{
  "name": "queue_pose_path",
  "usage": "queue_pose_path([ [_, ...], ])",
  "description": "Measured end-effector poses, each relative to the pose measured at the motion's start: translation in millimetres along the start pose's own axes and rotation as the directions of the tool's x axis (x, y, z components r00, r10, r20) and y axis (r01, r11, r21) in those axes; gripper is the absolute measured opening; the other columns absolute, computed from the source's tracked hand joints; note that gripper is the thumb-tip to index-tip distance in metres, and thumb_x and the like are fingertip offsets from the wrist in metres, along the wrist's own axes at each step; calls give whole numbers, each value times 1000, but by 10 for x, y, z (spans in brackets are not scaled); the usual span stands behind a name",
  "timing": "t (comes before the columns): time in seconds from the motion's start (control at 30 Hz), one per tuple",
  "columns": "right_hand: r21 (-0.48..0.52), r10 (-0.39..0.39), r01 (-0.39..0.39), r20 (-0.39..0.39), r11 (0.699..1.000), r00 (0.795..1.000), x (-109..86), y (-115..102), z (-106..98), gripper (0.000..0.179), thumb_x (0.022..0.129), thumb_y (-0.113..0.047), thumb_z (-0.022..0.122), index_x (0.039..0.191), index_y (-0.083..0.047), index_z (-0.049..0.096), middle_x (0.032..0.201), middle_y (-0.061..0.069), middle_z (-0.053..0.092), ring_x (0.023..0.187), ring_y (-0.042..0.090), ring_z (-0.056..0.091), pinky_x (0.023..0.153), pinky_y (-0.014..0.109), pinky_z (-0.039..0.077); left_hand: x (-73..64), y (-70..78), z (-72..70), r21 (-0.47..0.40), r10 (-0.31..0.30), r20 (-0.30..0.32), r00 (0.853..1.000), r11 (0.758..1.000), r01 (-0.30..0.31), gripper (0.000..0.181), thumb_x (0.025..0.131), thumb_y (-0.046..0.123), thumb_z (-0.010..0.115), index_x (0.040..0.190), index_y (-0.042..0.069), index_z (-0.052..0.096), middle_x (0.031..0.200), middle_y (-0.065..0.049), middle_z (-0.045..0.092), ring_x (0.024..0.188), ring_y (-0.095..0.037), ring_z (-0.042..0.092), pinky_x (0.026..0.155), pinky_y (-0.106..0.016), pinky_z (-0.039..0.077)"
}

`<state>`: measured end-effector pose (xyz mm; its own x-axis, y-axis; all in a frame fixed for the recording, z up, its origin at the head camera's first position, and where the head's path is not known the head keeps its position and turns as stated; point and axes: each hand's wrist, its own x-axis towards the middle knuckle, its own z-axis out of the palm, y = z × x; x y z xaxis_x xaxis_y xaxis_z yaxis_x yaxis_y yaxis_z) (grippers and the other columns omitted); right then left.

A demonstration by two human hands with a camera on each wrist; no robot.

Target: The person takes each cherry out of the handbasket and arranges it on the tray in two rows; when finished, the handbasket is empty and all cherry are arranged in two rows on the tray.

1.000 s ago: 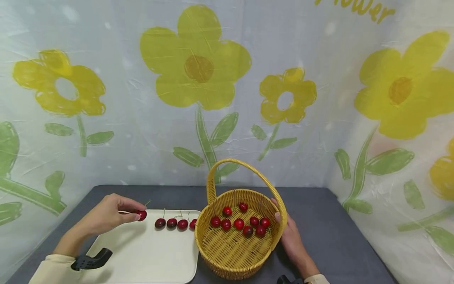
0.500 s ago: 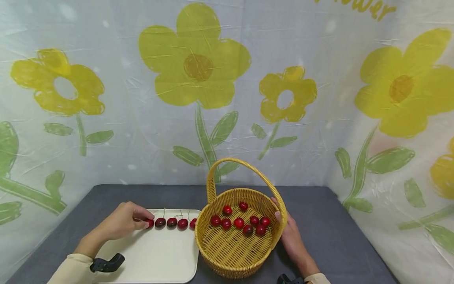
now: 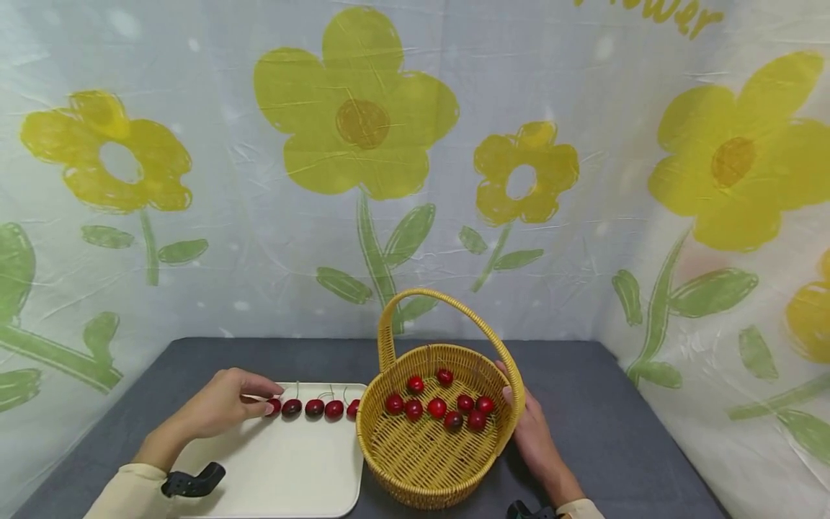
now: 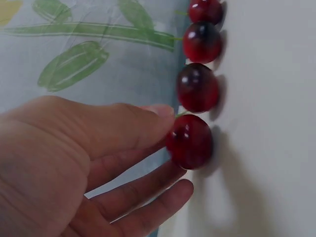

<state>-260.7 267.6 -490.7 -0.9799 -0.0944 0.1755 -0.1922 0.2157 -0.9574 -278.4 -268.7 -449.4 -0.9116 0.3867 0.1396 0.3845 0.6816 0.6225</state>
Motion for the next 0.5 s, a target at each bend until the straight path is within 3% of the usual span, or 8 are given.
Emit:
queue_pose_path([
  [0.17, 20, -1, 1, 10, 1000, 1000, 4, 10, -3, 53, 122, -40, 34, 172, -24, 35, 172, 15, 45, 140, -3, 55, 105, 15, 51, -24, 66, -110, -39, -7, -40, 999, 999, 6, 30, 96, 14, 84, 125, 5, 81, 122, -13, 82, 114, -32, 80, 91, -36, 67],
  [0.27, 14, 5, -5, 8, 1000, 1000, 4, 11, -7, 53, 121, -41, 34, 172, -25, 35, 172, 15, 45, 140, -4, 55, 105, 14, 50, -29, 172, -168, -131, -17, -42, 999, 991, 11, 37, 99, 20, 82, 133, 7, 78, 131, -13, 79, 119, -32, 78, 93, -30, 65],
  [0.37, -1, 5, -5, -2, 1000, 1000, 1, 6, -5, 53, 121, -42, 35, 172, -25, 36, 171, 14, 46, 140, -3, 55, 105, 13, 49, -30, 324, -182, -266, 7, -5, 1000, 964, -8, 44, 101, 24, 81, 141, 8, 73, 138, -13, 77, 127, -33, 75, 96, -24, 61],
  [0.5, -16, 7, -8, -12, 1000, 1000, 3, 3, 10, 52, 121, -42, 36, 171, -27, 38, 171, 13, 47, 141, 0, 55, 105, 14, 49, -16, 565, -134, -410, 89, 56, 994, 910, -59, 48, 103, 23, 79, 147, 8, 68, 143, -14, 74, 132, -29, 72, 99, -22, 59],
])
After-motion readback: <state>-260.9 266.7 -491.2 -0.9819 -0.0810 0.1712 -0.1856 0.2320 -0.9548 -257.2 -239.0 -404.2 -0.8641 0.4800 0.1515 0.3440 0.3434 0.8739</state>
